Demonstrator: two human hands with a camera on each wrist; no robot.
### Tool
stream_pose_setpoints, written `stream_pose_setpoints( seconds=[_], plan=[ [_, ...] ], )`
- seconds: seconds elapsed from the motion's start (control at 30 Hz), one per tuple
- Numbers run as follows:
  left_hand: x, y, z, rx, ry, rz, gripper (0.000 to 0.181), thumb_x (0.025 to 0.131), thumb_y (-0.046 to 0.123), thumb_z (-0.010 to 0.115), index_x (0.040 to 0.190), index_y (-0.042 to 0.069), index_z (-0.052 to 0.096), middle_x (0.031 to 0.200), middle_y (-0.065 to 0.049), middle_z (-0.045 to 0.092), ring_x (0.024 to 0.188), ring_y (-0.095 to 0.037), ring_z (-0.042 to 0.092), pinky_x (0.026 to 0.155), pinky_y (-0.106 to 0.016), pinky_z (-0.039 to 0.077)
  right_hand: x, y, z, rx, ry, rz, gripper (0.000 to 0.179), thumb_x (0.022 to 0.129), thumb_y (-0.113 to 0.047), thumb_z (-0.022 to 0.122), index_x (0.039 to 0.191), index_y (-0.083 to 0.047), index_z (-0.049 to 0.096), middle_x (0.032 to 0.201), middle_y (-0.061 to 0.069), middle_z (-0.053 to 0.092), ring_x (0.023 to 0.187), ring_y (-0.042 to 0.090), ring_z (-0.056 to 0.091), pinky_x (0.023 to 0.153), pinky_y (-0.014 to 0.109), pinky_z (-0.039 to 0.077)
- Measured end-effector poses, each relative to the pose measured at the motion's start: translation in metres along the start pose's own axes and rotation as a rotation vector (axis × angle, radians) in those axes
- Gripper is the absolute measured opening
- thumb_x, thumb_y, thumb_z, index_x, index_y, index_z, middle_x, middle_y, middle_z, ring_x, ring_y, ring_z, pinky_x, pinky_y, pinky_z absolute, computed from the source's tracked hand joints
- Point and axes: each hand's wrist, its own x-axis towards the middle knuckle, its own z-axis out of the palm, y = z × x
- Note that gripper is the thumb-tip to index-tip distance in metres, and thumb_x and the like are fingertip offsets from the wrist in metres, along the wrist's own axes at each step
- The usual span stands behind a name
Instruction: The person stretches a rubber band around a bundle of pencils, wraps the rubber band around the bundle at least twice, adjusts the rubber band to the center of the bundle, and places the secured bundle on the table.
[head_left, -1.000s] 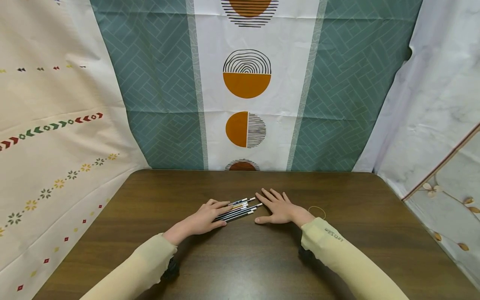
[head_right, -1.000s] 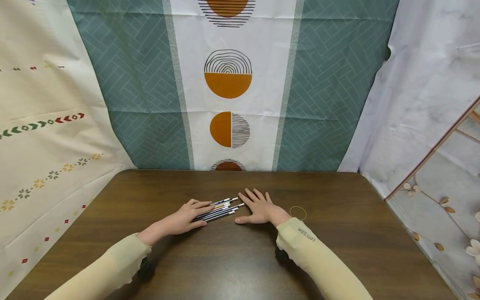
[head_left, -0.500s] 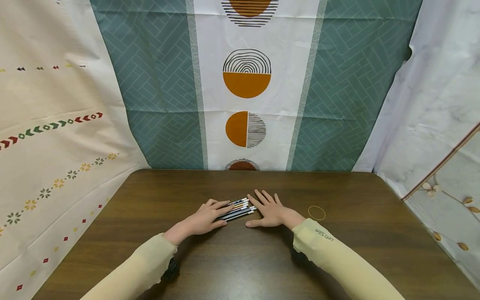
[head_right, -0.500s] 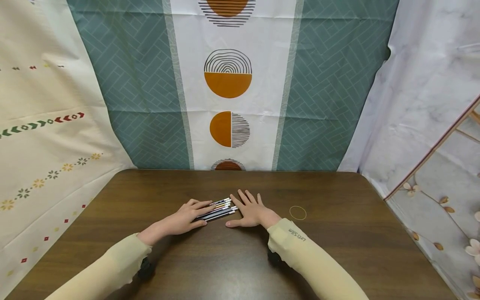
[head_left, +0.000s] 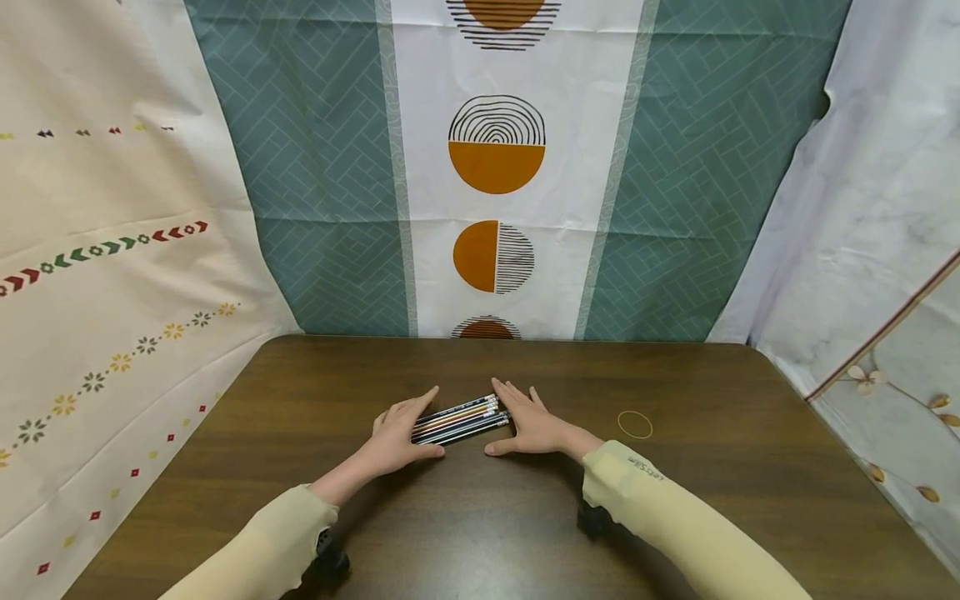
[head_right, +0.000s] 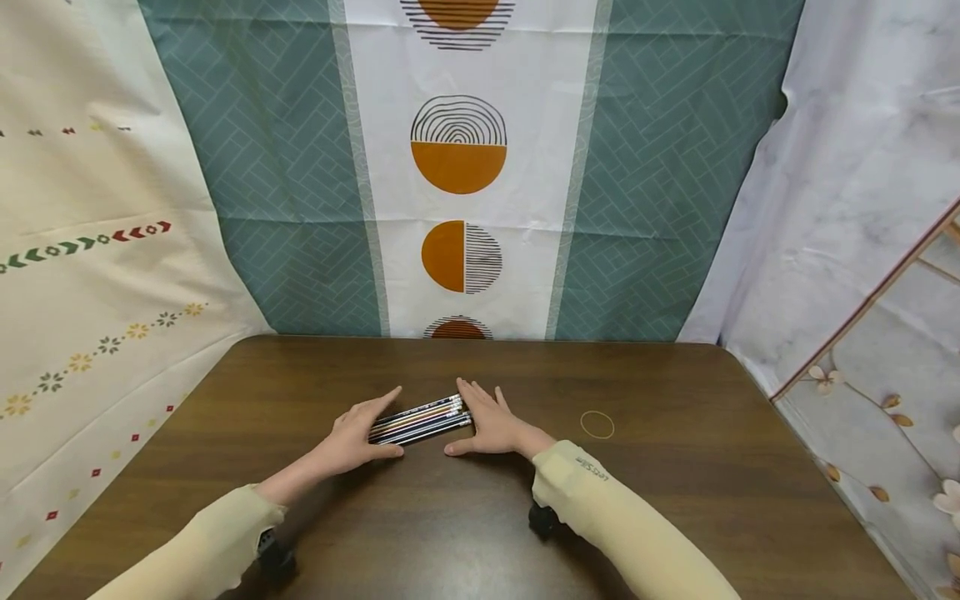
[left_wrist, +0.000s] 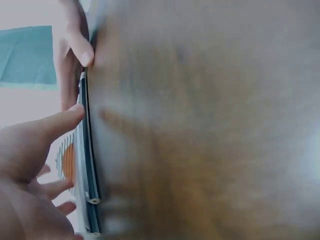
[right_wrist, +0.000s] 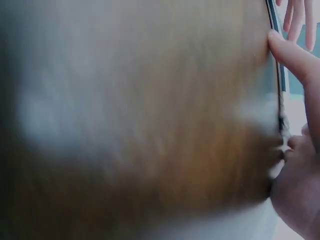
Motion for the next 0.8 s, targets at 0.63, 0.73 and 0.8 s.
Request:
stream_pose_setpoints(
  seconds=[0.63, 0.73, 0.8],
  plan=[
    [-0.009, -0.002, 0.014, -0.248, 0.139, -0.099, 0.106, 0.074, 0.008, 0.085, 0.156, 0.000, 0.018, 0.154, -0.027, 0.037, 0.146, -0.053, 0.019, 0.114, -0.069, 0.016, 0.012, -0.020, 0.025, 0.271, 0.201, 0.032, 0.102, 0.079, -0.018, 0.077, 0.158, -0.006, 0.014, 0.166, 0.016, 0.012, 0.154, 0.033, 0.015, 0.118, 0.054, 0.027],
    [-0.009, 0.000, 0.015, -0.237, 0.177, -0.111, 0.105, 0.073, 0.007, 0.085, 0.155, -0.001, 0.020, 0.151, -0.026, 0.041, 0.143, -0.051, 0.026, 0.114, -0.068, 0.018, 0.016, -0.020, 0.023, 0.267, 0.227, 0.033, 0.104, 0.079, -0.026, 0.079, 0.158, -0.006, 0.015, 0.166, 0.018, 0.011, 0.153, 0.038, 0.013, 0.116, 0.061, 0.025],
    [-0.009, 0.002, 0.015, -0.241, 0.199, -0.117, 0.105, 0.072, 0.007, 0.085, 0.154, -0.002, 0.021, 0.150, -0.026, 0.042, 0.142, -0.050, 0.028, 0.113, -0.066, 0.021, 0.020, -0.020, 0.021, 0.264, 0.235, 0.039, 0.103, 0.080, -0.030, 0.077, 0.158, -0.007, 0.015, 0.165, 0.018, 0.011, 0.152, 0.039, 0.011, 0.116, 0.064, 0.023]
  ],
)
